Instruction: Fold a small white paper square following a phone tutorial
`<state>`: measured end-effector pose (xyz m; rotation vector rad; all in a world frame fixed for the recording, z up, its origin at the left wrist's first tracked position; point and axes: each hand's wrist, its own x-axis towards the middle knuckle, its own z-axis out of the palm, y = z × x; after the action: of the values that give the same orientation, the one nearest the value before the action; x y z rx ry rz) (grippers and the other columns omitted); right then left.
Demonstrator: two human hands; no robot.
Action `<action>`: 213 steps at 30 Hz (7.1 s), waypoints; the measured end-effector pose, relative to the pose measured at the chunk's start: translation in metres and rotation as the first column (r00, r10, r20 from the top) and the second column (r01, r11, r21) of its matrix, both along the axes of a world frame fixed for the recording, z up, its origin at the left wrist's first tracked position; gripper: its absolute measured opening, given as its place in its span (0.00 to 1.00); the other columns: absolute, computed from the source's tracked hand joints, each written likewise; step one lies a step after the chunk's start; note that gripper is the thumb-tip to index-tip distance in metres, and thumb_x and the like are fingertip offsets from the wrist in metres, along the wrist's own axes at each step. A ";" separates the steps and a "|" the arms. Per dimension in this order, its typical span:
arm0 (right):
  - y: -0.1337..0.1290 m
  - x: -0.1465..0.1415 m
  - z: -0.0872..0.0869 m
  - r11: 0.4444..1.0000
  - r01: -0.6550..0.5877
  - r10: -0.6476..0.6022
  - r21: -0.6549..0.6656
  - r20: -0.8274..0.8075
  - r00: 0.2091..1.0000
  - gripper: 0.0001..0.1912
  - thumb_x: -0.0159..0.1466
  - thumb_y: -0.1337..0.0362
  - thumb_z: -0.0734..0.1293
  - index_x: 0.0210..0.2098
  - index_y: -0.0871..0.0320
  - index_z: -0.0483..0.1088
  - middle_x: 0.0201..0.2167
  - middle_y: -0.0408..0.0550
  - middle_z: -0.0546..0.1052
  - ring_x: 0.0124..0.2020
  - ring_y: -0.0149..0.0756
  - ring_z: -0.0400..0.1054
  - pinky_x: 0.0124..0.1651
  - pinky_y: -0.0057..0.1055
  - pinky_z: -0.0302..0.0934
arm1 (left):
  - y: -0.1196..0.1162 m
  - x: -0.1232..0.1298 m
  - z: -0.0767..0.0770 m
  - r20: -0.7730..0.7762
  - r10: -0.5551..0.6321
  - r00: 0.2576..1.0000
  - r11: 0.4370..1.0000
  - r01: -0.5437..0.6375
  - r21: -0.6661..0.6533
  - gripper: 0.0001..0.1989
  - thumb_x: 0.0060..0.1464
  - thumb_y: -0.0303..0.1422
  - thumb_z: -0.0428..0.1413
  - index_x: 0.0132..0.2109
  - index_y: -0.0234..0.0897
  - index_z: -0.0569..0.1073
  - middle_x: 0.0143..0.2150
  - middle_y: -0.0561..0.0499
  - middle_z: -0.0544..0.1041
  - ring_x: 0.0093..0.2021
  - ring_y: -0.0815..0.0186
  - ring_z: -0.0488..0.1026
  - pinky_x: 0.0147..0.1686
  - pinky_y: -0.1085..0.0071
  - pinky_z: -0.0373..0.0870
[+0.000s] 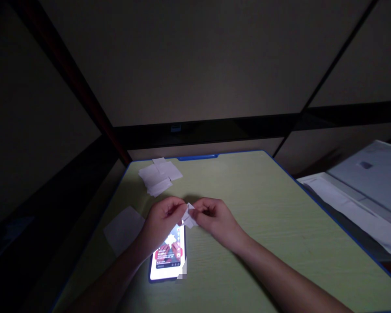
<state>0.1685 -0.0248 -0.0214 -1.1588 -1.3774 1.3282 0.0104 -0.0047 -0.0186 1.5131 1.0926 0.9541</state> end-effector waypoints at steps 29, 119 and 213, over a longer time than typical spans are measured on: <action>0.002 -0.001 -0.007 0.982 0.073 -0.056 0.176 -0.101 0.993 0.12 0.56 0.66 0.68 0.40 0.57 0.65 0.25 0.40 0.68 0.26 0.29 0.63 0.30 0.29 0.60 | -0.002 0.000 -0.002 0.002 -0.041 0.999 0.998 0.041 -0.043 0.11 0.53 0.33 0.51 0.27 0.33 0.72 0.19 0.55 0.68 0.20 0.72 0.65 0.21 0.77 0.60; -0.002 0.007 -0.003 0.832 -0.075 -0.155 0.549 0.360 0.920 0.08 0.60 0.73 0.64 0.37 0.57 0.71 0.32 0.45 0.72 0.33 0.33 0.67 0.35 0.30 0.62 | 0.002 0.003 -0.013 0.149 -0.116 0.982 0.978 0.139 -0.157 0.03 0.48 0.28 0.54 0.33 0.33 0.69 0.26 0.53 0.74 0.25 0.70 0.71 0.26 0.76 0.64; -0.001 0.001 -0.004 0.920 0.135 -0.224 0.368 0.211 0.952 0.04 0.57 0.65 0.66 0.28 0.57 0.73 0.27 0.47 0.69 0.30 0.36 0.65 0.30 0.33 0.58 | -0.002 0.000 -0.011 -0.023 -0.085 0.996 0.994 0.087 0.072 0.07 0.54 0.31 0.54 0.40 0.34 0.72 0.34 0.49 0.76 0.33 0.67 0.73 0.33 0.74 0.67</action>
<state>0.1698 -0.0259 -0.0257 -1.1998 -1.5677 0.7833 0.0101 -0.0063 -0.0292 1.6189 1.0077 0.9298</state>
